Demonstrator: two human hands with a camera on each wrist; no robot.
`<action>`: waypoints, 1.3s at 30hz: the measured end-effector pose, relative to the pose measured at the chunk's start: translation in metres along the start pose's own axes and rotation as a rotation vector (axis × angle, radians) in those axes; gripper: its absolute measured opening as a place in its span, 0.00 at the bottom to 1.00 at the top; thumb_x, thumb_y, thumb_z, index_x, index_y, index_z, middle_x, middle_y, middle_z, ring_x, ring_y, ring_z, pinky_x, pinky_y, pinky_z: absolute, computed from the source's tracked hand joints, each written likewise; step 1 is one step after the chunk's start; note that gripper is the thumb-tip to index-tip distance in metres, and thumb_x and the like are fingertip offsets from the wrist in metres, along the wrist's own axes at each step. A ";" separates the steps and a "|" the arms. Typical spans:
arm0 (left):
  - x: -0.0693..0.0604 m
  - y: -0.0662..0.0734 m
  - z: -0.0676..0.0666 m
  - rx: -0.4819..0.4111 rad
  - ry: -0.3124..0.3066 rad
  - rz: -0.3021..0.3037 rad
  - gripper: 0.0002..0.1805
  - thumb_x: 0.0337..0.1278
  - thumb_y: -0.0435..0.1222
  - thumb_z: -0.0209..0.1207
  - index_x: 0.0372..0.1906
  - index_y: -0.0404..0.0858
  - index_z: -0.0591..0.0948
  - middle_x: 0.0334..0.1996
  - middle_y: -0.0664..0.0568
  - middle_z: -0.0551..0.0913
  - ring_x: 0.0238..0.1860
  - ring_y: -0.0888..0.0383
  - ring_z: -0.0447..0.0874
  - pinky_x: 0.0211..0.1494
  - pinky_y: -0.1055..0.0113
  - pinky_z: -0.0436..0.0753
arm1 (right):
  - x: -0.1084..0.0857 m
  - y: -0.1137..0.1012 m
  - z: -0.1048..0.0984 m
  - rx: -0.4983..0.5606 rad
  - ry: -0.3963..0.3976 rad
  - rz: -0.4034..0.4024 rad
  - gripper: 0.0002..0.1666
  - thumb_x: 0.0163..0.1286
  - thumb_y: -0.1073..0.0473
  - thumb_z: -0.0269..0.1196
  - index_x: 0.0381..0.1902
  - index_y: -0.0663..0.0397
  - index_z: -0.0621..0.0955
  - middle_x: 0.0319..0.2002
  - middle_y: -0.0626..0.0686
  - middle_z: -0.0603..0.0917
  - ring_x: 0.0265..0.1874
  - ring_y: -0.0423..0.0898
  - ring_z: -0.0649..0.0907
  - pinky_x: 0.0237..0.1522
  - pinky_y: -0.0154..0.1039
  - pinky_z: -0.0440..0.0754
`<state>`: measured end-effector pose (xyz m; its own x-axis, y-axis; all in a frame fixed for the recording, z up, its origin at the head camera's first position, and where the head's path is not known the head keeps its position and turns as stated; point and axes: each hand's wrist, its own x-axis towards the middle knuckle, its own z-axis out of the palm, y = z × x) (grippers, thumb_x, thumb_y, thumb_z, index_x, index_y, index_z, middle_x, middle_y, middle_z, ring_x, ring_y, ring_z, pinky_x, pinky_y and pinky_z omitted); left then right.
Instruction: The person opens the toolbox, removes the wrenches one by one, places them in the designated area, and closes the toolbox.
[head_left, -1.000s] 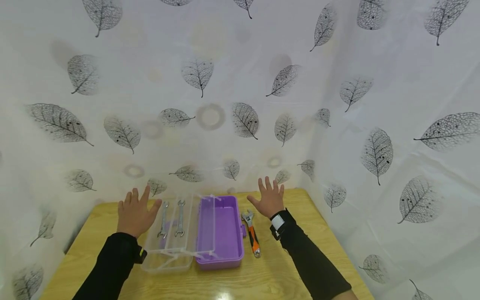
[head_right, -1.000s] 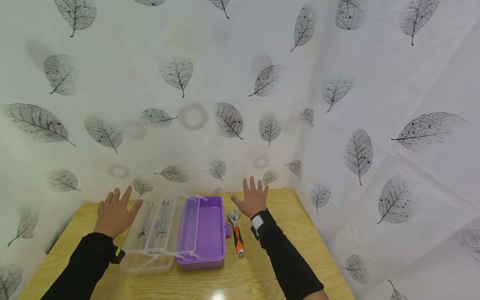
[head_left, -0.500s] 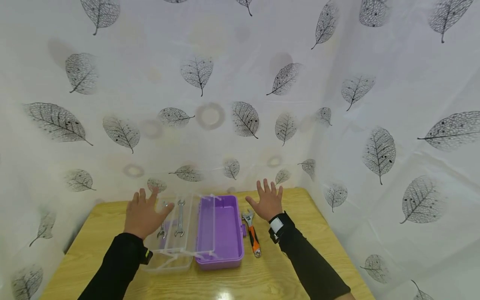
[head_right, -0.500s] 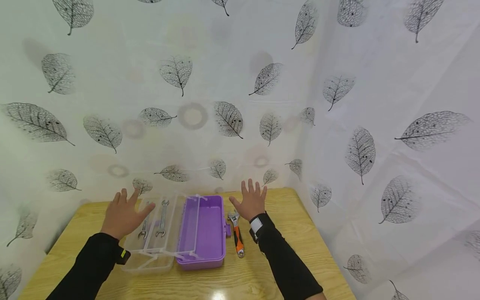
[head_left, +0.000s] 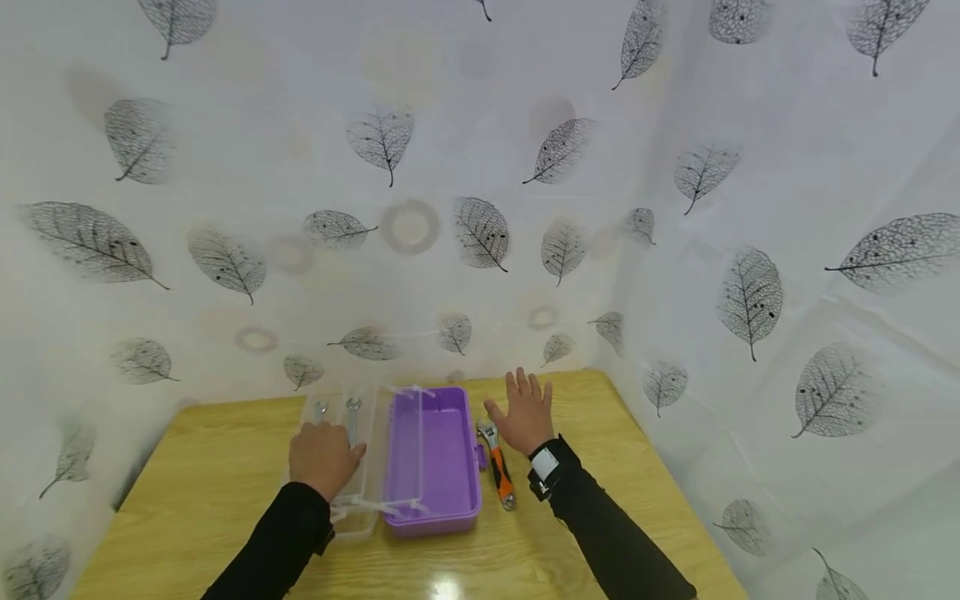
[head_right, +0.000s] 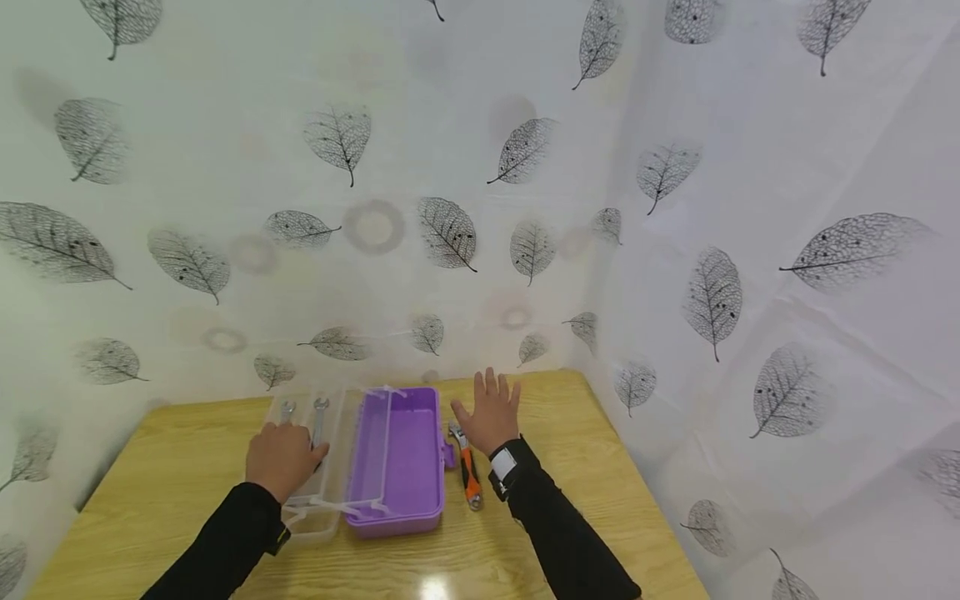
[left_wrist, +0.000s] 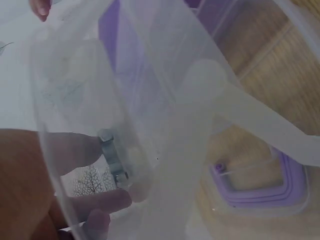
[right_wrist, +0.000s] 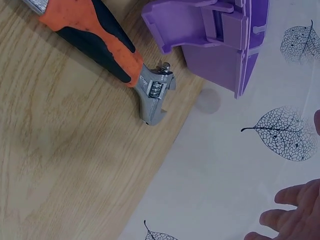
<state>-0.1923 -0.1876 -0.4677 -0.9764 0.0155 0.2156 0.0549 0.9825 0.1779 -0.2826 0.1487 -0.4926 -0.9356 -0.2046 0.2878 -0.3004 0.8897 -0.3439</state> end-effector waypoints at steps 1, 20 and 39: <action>0.001 0.000 0.000 -0.019 -0.020 -0.006 0.30 0.63 0.47 0.70 0.10 0.40 0.73 0.12 0.50 0.69 0.18 0.49 0.74 0.19 0.60 0.72 | -0.002 0.000 0.001 0.018 0.001 0.003 0.45 0.79 0.37 0.55 0.79 0.63 0.64 0.78 0.68 0.61 0.78 0.69 0.59 0.79 0.70 0.44; 0.006 -0.007 -0.018 -0.311 -0.183 -0.042 0.20 0.67 0.32 0.59 0.16 0.40 0.75 0.13 0.54 0.72 0.16 0.56 0.69 0.24 0.64 0.66 | -0.027 -0.050 0.000 0.450 -0.070 -0.027 0.36 0.79 0.45 0.59 0.74 0.63 0.69 0.77 0.67 0.62 0.77 0.64 0.62 0.76 0.62 0.65; -0.024 0.075 -0.047 -0.680 -0.023 0.099 0.21 0.75 0.50 0.60 0.64 0.44 0.81 0.44 0.55 0.89 0.44 0.59 0.87 0.48 0.60 0.86 | -0.032 -0.080 -0.045 1.100 -0.188 -0.031 0.15 0.82 0.59 0.57 0.48 0.71 0.79 0.39 0.64 0.85 0.35 0.42 0.84 0.43 0.44 0.89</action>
<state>-0.1549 -0.1232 -0.4142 -0.9636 0.1106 0.2432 0.2561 0.6417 0.7229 -0.2200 0.1020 -0.4342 -0.9102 -0.3615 0.2023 -0.2377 0.0558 -0.9697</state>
